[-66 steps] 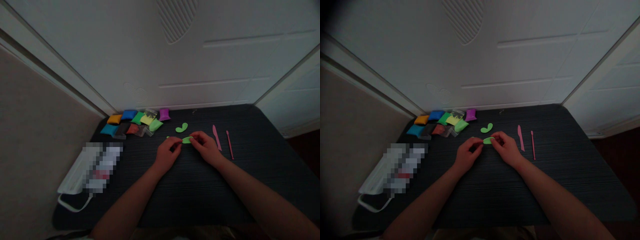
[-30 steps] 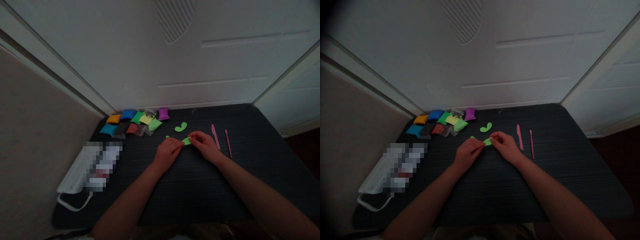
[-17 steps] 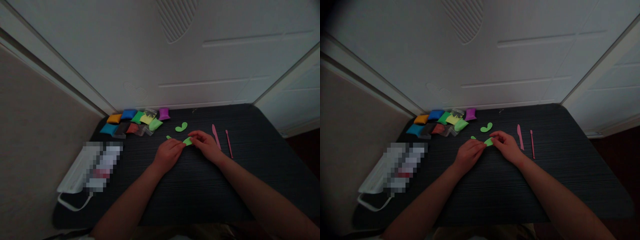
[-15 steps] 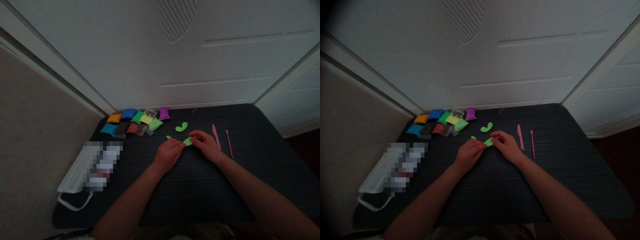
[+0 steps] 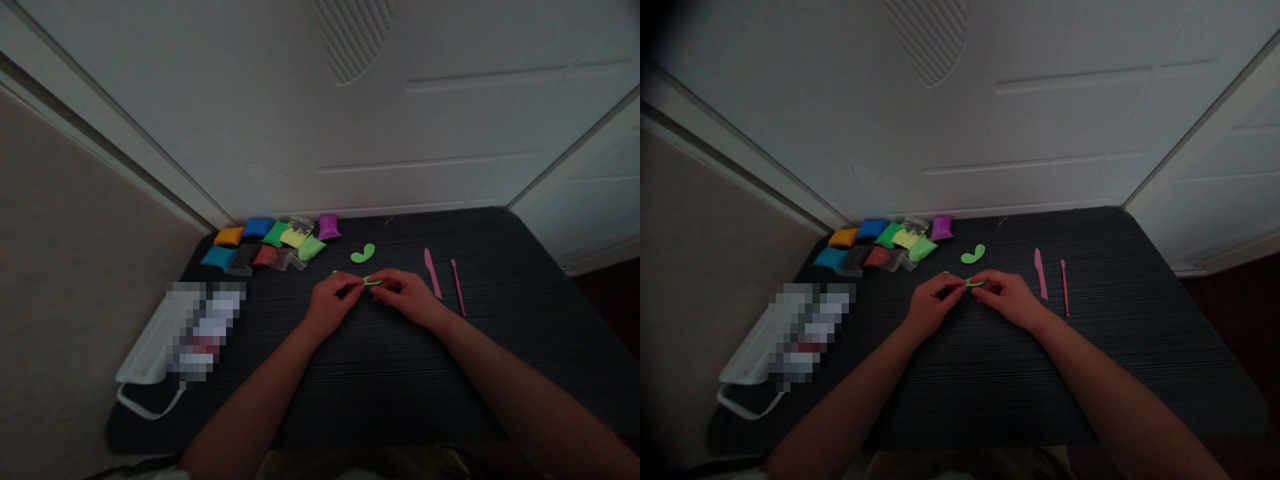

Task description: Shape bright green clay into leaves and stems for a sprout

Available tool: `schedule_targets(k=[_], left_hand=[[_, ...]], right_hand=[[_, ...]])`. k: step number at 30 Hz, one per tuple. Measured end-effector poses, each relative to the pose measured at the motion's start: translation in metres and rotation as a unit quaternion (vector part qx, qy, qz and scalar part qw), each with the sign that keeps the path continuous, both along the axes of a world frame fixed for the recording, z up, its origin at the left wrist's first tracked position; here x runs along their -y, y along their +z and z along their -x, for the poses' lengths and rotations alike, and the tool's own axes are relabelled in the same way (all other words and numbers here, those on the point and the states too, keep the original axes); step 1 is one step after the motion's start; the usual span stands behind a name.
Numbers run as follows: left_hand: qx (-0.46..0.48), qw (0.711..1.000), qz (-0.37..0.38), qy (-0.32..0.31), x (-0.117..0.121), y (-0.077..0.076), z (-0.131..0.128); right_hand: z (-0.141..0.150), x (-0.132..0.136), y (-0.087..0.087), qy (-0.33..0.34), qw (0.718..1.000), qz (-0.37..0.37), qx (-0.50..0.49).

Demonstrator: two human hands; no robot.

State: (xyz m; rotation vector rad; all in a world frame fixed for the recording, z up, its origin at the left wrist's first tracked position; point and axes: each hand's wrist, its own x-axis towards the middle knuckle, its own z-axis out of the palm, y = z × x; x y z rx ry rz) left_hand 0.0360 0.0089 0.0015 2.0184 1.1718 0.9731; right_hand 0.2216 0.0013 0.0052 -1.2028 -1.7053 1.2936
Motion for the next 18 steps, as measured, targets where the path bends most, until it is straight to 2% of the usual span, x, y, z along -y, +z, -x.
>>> schedule_targets(k=[6,18], left_hand=[[0.028,0.998,0.048,-0.014,-0.0007,0.0014,0.0004],[0.031,0.999,0.031,-0.029,-0.0002,0.0019,0.0002]], right_hand=[[0.0001,-0.0008,-0.0013,-0.004,1.0,0.013,-0.013],[0.0003,-0.0003,-0.0003,-0.008,1.0,0.024,-0.007]])
